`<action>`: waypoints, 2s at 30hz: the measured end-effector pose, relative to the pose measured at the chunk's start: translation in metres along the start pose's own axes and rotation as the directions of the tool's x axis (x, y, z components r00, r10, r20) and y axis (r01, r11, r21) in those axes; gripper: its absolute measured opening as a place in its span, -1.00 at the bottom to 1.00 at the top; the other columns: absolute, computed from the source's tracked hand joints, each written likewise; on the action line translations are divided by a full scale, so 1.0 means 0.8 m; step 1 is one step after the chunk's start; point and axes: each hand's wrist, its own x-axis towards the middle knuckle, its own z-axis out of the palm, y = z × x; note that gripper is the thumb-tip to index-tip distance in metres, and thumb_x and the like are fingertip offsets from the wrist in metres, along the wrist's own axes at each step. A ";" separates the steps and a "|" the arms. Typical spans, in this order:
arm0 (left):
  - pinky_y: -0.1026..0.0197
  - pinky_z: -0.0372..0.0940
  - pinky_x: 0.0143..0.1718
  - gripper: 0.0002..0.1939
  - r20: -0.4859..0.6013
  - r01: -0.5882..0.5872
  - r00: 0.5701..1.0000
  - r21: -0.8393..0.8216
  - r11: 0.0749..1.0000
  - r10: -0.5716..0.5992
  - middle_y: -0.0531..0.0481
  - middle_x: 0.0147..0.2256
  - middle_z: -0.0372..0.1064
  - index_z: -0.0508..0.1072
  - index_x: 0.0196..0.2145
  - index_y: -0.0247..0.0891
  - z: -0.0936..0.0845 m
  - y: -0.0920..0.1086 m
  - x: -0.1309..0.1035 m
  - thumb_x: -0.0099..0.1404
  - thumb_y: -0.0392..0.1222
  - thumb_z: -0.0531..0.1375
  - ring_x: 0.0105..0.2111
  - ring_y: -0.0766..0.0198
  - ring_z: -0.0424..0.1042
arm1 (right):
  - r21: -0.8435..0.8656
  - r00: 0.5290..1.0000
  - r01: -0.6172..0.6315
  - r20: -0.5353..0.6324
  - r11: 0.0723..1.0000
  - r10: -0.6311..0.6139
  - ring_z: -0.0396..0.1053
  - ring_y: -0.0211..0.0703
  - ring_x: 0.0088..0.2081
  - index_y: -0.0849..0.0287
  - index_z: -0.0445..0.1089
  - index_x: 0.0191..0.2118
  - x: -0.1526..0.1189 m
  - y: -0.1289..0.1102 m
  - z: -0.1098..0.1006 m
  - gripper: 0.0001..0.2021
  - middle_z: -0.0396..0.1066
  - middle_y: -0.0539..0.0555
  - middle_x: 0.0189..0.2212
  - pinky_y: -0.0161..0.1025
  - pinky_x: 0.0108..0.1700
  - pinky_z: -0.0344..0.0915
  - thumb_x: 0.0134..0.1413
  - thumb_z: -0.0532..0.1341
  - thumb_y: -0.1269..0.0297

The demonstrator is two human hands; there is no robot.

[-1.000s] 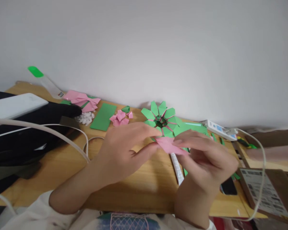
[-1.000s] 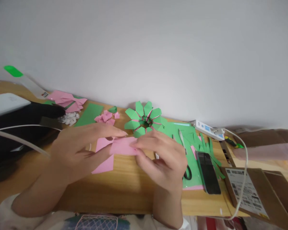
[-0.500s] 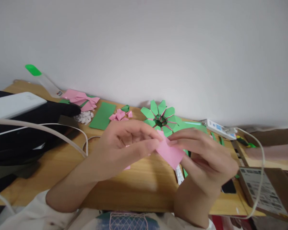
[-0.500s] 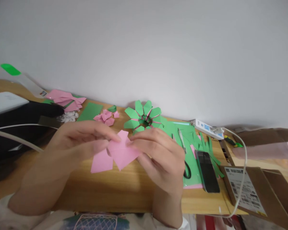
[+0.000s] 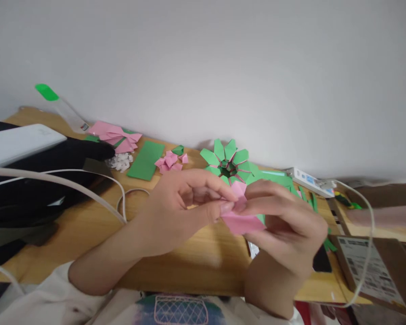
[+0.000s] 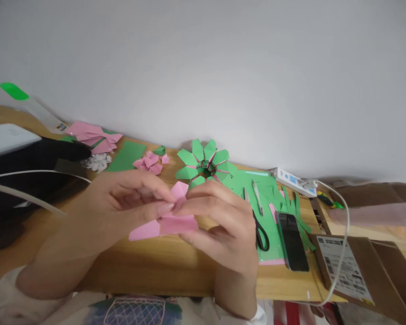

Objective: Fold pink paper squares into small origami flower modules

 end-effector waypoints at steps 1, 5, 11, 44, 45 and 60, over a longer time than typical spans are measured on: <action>0.54 0.34 -0.44 -0.84 -0.006 -0.015 1.000 0.024 1.000 0.015 0.17 -0.46 0.53 0.56 -0.38 -0.19 0.000 -0.001 -0.001 0.19 -0.44 0.27 -0.43 0.47 0.51 | 0.017 0.999 -0.026 -0.021 1.000 0.026 0.41 -0.22 -0.36 0.13 0.50 -0.21 -0.001 -0.001 0.002 -0.77 0.49 0.02 -0.38 -0.23 -0.33 0.37 -0.02 0.34 0.52; 0.51 0.37 -0.35 -0.80 0.011 -0.073 0.997 0.128 0.989 0.072 0.14 -0.36 0.56 0.57 -0.33 -0.17 -0.001 -0.001 -0.003 0.23 -0.45 0.23 -0.35 0.44 0.53 | 0.116 0.963 -0.218 -0.134 0.969 0.233 0.41 -0.25 -0.40 0.07 0.48 -0.21 -0.004 -0.006 0.009 -0.71 0.48 -0.03 -0.42 -0.28 -0.35 0.37 -0.10 0.41 0.48; 0.52 0.37 -0.34 -0.73 0.041 -0.113 0.993 0.211 0.971 0.107 0.18 -0.34 0.55 0.53 -0.31 -0.16 0.002 0.000 -0.002 0.26 -0.51 0.15 -0.36 0.48 0.52 | 0.164 0.863 -0.456 -0.158 0.875 0.479 0.34 -0.31 -0.50 0.11 0.47 -0.44 -0.003 -0.004 0.010 -0.85 0.41 -0.08 -0.56 -0.35 -0.45 0.29 -0.14 0.45 0.36; 0.48 0.29 -0.47 -0.83 0.024 0.030 0.999 0.345 0.938 -0.040 0.16 -0.50 0.48 0.49 -0.47 -0.25 0.003 -0.001 0.000 0.28 -0.24 0.19 -0.47 0.45 0.44 | 0.073 0.881 -0.458 -0.096 0.886 0.463 0.30 -0.37 -0.51 0.06 0.53 -0.38 -0.012 -0.012 0.001 -0.84 0.47 -0.10 -0.54 -0.37 -0.46 0.20 0.04 0.31 0.51; 0.47 0.30 -0.47 -0.86 0.016 0.036 0.999 0.329 0.944 -0.044 0.15 -0.49 0.49 0.49 -0.47 -0.25 0.005 -0.001 0.000 0.25 -0.26 0.21 -0.46 0.44 0.45 | 0.076 0.879 -0.459 -0.109 0.885 0.465 0.29 -0.37 -0.51 0.05 0.53 -0.37 -0.012 -0.012 0.001 -0.82 0.47 -0.11 -0.54 -0.37 -0.47 0.19 0.03 0.31 0.52; 0.46 0.28 -0.48 -0.80 0.081 0.059 0.993 0.286 0.956 -0.085 0.15 -0.52 0.43 0.46 -0.49 -0.25 0.002 -0.001 0.001 0.30 -0.25 0.16 -0.50 0.44 0.40 | 0.427 0.761 -0.598 0.035 0.679 0.648 0.20 -0.38 -0.65 0.18 0.43 -0.58 -0.001 -0.003 0.000 -0.69 0.28 -0.07 -0.70 -0.39 -0.61 0.16 0.14 0.26 0.18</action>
